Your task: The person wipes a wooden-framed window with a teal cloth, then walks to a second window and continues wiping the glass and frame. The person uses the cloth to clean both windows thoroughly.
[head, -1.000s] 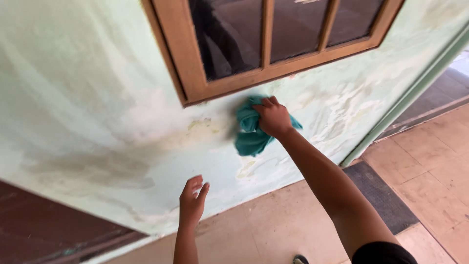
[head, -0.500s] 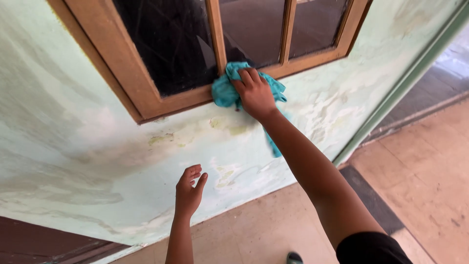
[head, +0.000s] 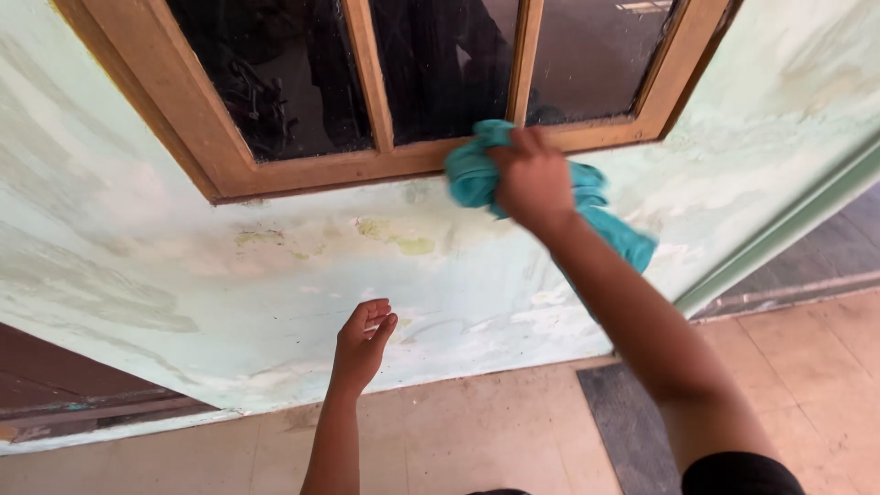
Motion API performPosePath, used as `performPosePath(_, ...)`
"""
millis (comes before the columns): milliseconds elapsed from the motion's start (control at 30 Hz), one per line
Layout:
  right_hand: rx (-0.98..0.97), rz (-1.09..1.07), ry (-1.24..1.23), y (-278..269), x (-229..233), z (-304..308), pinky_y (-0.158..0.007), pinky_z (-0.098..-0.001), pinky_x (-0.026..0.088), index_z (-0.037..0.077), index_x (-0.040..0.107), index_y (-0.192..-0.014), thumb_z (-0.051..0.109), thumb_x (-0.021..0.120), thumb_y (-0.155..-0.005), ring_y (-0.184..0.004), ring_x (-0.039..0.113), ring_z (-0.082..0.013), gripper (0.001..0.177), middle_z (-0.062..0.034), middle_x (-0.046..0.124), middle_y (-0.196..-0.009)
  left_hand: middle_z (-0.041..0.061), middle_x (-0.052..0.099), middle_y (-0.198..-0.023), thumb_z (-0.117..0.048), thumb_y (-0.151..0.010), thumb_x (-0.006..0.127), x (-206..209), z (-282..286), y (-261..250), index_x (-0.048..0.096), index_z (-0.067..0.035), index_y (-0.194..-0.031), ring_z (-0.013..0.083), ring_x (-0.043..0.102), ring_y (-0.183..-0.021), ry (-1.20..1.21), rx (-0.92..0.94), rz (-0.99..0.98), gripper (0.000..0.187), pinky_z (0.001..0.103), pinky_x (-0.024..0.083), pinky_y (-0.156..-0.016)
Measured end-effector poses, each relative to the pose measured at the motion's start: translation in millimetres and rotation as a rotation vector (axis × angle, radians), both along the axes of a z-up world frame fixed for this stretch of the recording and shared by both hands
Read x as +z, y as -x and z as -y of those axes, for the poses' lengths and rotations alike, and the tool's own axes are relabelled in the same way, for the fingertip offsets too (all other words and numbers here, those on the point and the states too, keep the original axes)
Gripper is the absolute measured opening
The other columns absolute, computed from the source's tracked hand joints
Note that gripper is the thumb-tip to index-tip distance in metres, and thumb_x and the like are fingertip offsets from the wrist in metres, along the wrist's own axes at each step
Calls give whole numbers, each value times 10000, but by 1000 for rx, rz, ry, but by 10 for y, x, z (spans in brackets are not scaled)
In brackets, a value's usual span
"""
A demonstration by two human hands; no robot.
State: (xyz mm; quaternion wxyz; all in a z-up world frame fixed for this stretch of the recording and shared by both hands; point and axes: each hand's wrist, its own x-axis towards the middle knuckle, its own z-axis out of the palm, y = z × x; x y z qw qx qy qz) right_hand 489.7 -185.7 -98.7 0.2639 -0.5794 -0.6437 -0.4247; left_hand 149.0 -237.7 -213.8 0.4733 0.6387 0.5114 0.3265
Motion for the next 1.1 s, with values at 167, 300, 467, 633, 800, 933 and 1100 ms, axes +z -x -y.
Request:
performPosePath(167,203,67,-148,641,188,-390,-646,-359,556,192,737,-921,92,689,-847,-1043,605,-281,134,-52,584,-1082,170,646,-1321,-326,-925,751,367,-333,-609,631,-84,-1318,360,594,-1303,-434,52,-86,477,482,463,-1091)
performPosePath(300,228,116,-164,564,16,-462,-718,-395,551,148,717,-1025,118,663,-905,-1218,565,-321,134,-88,591,-1223,144,573,-1383,-284,-948,720,912,-443,-982,597,-94,-1347,364,552,-1320,-776,109,-132,459,527,448,-1092)
performPosePath(467,408,119,-197,-262,-53,-199,-752,-389,500,160,709,-993,96,585,-914,-1131,590,-313,160,-87,597,-1168,162,548,-1396,-310,-882,751,1036,-732,-1324,633,-112,-1294,396,547,-1304,-1117,110,-254,472,531,468,-1025)
performPosePath(633,454,121,-218,-851,-215,-344,-744,-416,465,187,738,-995,101,530,-799,-1028,606,-332,298,-98,601,-1117,206,435,-1547,-253,-841,778,1340,-881,-1626,624,-113,-1364,414,446,-1413,-1232,13,-498,563,560,406,-1070)
performPosePath(800,273,58,-440,-1197,515,-292,-779,-448,455,125,771,-1091,58,572,-907,-1063,598,-389,279,-154,590,-1124,254,195,-1692,-213,-747,913,1613,-1155,-1820,480,-132,-1551,414,159,-1581,-1386,41,-647,917,611,158,-1234)
performPosePath(933,303,157,-567,-943,1331,-309,-703,-430,441,79,750,-1110,16,494,-963,-1031,597,-399,302,-170,582,-1102,227,171,-1706,-288,-770,888,1466,-1380,-1819,435,-177,-1584,409,149,-1585,-1445,72,-693,938,626,184,-1219)
performPosePath(1100,228,284,-594,-918,1879,-540,-718,-445,400,50,652,-927,194,635,-1088,-1085,566,-373,217,-189,628,-1252,186,205,-1694,-438,-857,790,1457,-1391,-1802,466,-216,-1572,387,230,-1564,-1537,167,-813,816,597,339,-1208)
